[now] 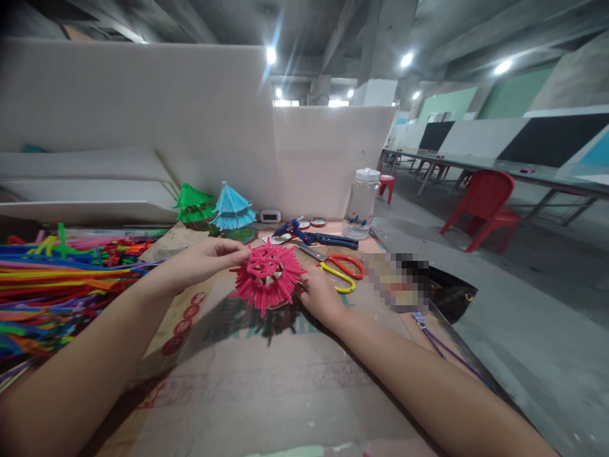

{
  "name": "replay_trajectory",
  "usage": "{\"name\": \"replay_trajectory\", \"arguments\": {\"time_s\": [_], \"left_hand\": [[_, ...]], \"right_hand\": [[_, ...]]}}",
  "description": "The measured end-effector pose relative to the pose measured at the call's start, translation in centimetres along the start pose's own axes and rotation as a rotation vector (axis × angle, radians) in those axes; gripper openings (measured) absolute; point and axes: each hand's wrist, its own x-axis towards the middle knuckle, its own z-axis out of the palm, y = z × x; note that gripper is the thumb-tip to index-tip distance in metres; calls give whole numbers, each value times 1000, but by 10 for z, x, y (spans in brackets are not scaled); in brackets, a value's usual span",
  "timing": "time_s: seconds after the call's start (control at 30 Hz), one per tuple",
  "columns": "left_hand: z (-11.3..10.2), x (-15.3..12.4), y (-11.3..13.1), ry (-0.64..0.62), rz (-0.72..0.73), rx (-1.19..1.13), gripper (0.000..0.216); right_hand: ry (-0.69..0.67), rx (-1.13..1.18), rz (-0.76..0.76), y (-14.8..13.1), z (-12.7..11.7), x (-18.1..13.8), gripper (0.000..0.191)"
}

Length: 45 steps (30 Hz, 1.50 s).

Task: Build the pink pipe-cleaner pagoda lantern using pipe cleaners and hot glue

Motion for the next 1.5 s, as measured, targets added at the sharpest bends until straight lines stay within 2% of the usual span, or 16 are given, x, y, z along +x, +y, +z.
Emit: {"name": "replay_trajectory", "arguments": {"time_s": [0.2,0.3,0.4,0.5,0.63,0.87,1.0,1.07,1.1,1.2,1.3,1.5], "left_hand": [[5,-5,12,20,-33,67,34],[9,-8,20,185,7,172,29],[12,-11,25,305,181,365,18],[15,-11,28,311,296,571,17],[20,-11,29,323,317,700,14],[21,-12,31,315,321,736,19],[15,-12,29,318,243,616,27],[9,-11,23,288,176,492,33],[6,-10,18,246,142,423,44],[-4,-6,-1,2,60,215,85],[-10,1,-24,-184,14,94,96],[-16,9,-60,-209,-143,135,108]], "right_hand": [[6,-3,-18,0,-1,1,25],[16,-10,-23,2,0,1,28],[25,-14,-37,2,1,0,31],[30,-17,-61,0,1,0,31],[34,-27,-78,-1,0,1,28],[47,-44,-52,-1,-1,0,20],[28,-23,-19,-2,1,-1,20],[14,-7,8,-3,2,-1,21],[3,1,21,-4,2,-1,21],[-47,22,54,-5,3,1,20],[-96,33,92,-5,3,2,18],[-83,27,211,3,4,4,17]]}}
